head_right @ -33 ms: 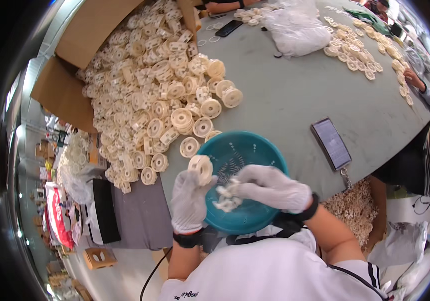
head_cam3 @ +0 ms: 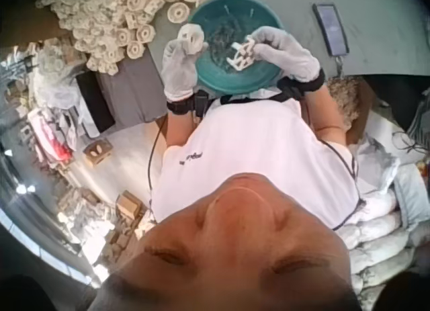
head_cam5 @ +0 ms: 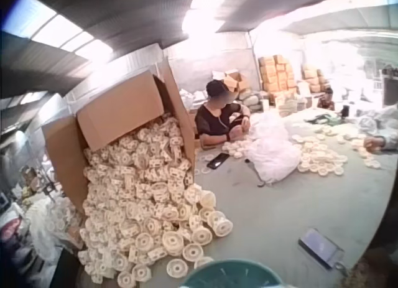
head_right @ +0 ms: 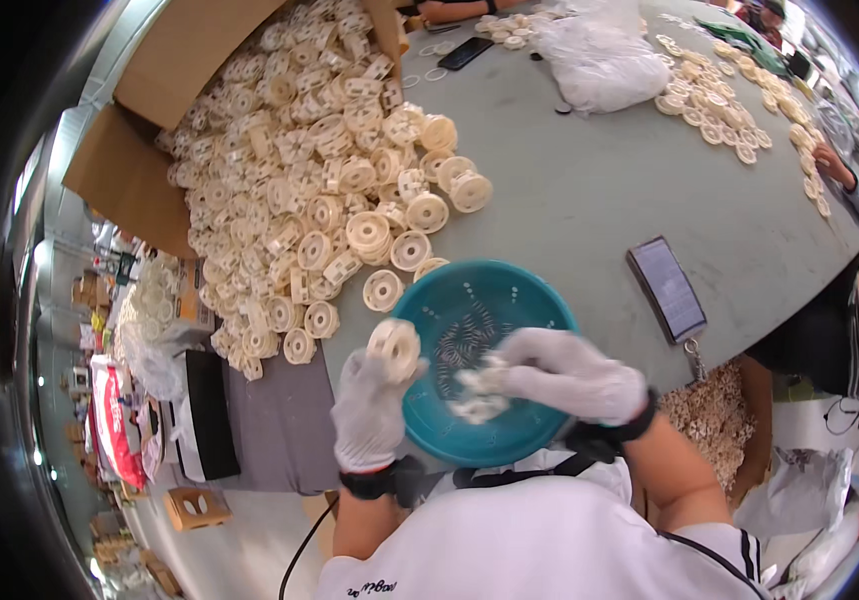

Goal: Assembling small plastic wheel components by inserting inner parts into outer casings.

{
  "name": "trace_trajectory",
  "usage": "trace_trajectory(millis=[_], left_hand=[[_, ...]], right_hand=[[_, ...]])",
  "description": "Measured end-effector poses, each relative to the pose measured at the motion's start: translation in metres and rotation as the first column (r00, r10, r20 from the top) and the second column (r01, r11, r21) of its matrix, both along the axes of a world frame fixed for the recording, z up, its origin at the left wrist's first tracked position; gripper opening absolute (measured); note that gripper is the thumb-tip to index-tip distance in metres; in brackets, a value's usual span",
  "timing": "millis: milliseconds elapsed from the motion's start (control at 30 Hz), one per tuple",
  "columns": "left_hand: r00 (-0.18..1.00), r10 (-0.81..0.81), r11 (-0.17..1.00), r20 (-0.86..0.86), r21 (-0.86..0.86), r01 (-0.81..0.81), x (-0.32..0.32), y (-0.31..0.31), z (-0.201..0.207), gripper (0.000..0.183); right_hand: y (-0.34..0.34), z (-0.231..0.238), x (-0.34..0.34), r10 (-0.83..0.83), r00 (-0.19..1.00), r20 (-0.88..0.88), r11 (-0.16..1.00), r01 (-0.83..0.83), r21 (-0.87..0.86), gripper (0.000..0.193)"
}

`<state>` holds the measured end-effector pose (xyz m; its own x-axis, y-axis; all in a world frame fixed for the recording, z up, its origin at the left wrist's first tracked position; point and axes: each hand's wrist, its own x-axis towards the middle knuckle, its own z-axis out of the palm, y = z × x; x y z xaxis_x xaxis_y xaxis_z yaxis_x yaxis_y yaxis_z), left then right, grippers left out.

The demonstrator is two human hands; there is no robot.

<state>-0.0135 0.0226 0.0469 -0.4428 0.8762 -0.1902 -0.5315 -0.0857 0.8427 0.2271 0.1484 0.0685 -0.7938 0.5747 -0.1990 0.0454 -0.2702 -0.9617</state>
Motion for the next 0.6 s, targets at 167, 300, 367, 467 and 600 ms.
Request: trace_trajectory(millis=[167, 300, 367, 467, 600], left_hand=[[0.952, -0.268, 0.878, -0.145, -0.444, 0.18, -0.074, -0.172, -0.008, 0.036], [0.51, -0.841, -0.032, -0.181, -0.924, -0.381, -0.064, -0.194, 0.027, 0.057], [0.527, -0.657, 0.206, -0.539, -0.801, -0.562, -0.053, -0.166, 0.033, 0.051], [0.5, -0.245, 0.723, -0.831, -0.5, -0.476, -0.05, -0.099, 0.018, 0.035], [0.33, -0.241, 0.895, -0.913, -0.341, -0.288, -0.068, 0.006, -0.001, 0.029]], right_hand=[[0.025, 0.001, 0.144, 0.095, 0.881, 0.463, 0.994, -0.11, 0.007, 0.017], [-0.01, -0.018, 0.22, 0.064, 0.404, 0.912, 0.976, -0.214, 0.026, 0.024], [-0.007, -0.033, 0.212, -0.062, 0.008, 0.998, 0.847, -0.528, 0.057, 0.03], [0.009, -0.02, 0.155, -0.074, 0.493, 0.867, 0.85, -0.424, 0.313, 0.036], [0.009, 0.045, 0.046, 0.12, 0.792, 0.598, 0.817, -0.421, 0.394, 0.036]])
